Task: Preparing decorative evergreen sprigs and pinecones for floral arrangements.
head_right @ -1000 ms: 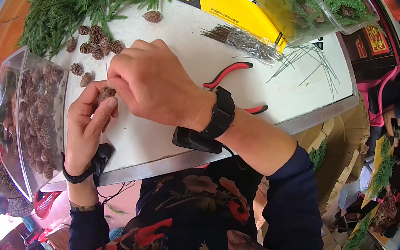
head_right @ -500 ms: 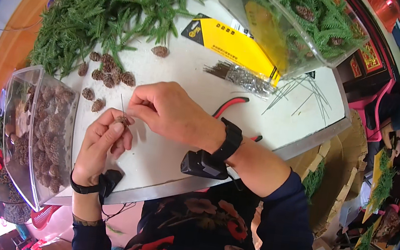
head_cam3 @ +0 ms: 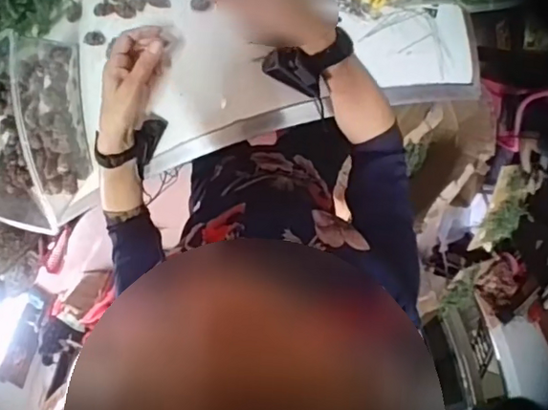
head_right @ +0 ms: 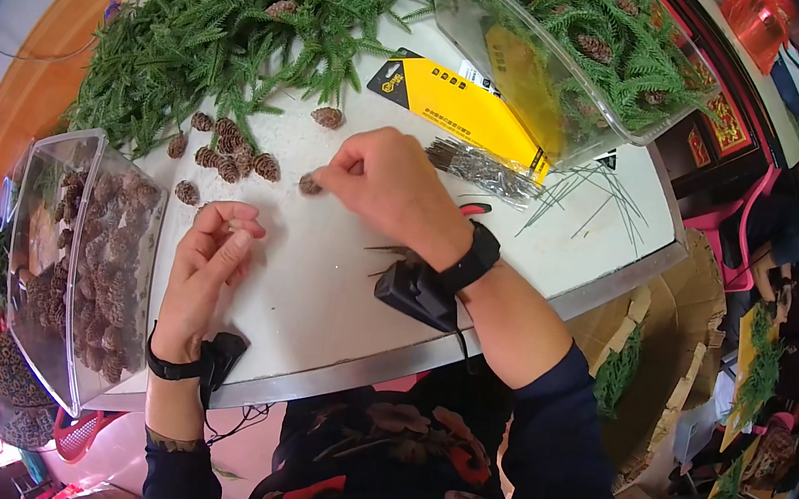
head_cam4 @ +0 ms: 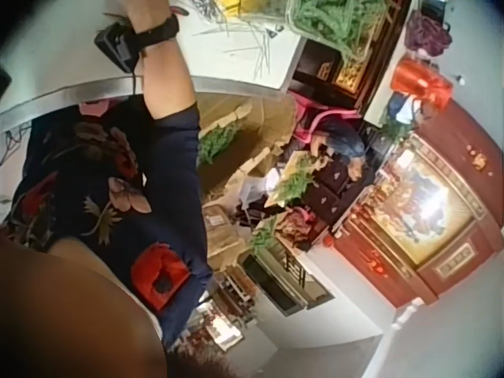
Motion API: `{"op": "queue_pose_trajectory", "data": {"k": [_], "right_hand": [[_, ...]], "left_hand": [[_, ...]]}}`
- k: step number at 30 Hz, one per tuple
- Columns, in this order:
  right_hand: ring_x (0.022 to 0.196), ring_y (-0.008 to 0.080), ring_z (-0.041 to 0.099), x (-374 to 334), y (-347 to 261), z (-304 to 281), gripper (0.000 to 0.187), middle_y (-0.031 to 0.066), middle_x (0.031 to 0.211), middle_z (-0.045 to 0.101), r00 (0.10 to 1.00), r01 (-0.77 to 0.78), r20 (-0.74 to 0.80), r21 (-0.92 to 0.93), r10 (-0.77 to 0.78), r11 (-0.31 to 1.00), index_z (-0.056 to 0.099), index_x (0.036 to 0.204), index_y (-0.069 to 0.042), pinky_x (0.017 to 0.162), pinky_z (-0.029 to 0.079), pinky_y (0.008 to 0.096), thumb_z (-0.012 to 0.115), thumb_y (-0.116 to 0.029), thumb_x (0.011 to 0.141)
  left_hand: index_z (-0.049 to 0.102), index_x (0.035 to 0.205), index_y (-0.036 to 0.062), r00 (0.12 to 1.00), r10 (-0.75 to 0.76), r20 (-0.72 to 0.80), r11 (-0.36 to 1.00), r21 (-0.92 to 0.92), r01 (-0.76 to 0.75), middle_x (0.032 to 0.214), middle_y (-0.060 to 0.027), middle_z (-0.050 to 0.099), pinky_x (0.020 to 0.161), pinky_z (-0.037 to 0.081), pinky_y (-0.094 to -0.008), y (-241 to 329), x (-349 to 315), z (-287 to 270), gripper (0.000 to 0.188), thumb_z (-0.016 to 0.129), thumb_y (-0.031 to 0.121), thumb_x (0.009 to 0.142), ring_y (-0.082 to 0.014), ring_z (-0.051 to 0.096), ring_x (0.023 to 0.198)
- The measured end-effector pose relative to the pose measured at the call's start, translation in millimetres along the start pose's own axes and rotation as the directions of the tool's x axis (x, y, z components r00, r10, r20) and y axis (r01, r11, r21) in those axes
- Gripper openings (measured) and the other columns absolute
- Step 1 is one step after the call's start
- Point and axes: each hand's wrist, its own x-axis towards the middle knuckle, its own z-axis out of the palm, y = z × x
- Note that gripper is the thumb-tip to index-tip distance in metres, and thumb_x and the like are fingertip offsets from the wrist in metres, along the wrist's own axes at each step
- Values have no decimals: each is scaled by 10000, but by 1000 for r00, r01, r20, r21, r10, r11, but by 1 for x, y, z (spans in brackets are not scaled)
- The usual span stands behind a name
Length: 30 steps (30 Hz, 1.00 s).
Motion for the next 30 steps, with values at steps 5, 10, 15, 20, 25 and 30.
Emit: {"op": "queue_pose_trajectory", "data": {"k": [5, 10, 15, 20, 25, 30], "right_hand": [[558, 70, 512, 7, 9, -12, 254, 37, 608, 600, 995, -84, -65, -94, 78, 992, 649, 746, 38, 537, 420, 232, 673, -206, 813], [546, 129, 552, 6, 9, -18, 242, 60, 597, 604, 984, -113, -168, -318, 61, 941, 664, 757, 6, 552, 441, 279, 673, -232, 800], [566, 213, 593, 3, -3, -17, 242, 87, 616, 620, 953, -190, -298, -469, 48, 863, 673, 770, -26, 565, 456, 329, 679, -268, 787], [625, 282, 623, 17, -38, -9, 239, 110, 664, 649, 910, -61, -371, -563, -186, 824, 679, 774, -49, 591, 470, 381, 672, -287, 791], [659, 303, 638, 77, -46, 14, 202, 129, 688, 657, 953, 6, -202, -733, -227, 680, 690, 769, -62, 615, 479, 413, 653, -259, 794], [763, 368, 649, 112, -33, 25, 175, 174, 756, 663, 981, -31, -166, -626, -95, 779, 689, 724, -55, 675, 499, 456, 663, -221, 773]], "left_hand": [[580, 1038, 56, 999, -45, -6, 997, -62, 45, 909, 11, 604, 557, 338, -167, 1, 3, -6, 175, 582, 189, 924, -28, 459, 622], [593, 1000, 70, 1000, -14, -8, 996, -89, 13, 880, 18, 605, 524, 314, -174, 1, 0, -3, 162, 579, 214, 927, -26, 459, 595], [595, 927, 72, 999, 28, -24, 993, -113, -30, 848, 9, 609, 513, 306, -167, -4, 2, -9, 178, 538, 240, 949, -27, 458, 577], [580, 854, 70, 1000, 3, 7, 975, -220, -1, 818, 8, 596, 516, 314, -179, -7, 1, -16, 186, 555, 232, 942, -32, 458, 586], [573, 842, 62, 998, 63, 14, 965, -256, -58, 782, 9, 575, 531, 335, -184, -8, 1, -10, 178, 557, 210, 938, -40, 458, 588], [574, 874, 44, 994, 99, -52, 953, -283, -110, 776, 8, 566, 553, 364, -189, -7, 3, -7, 117, 581, 154, 913, -46, 457, 596]]}}
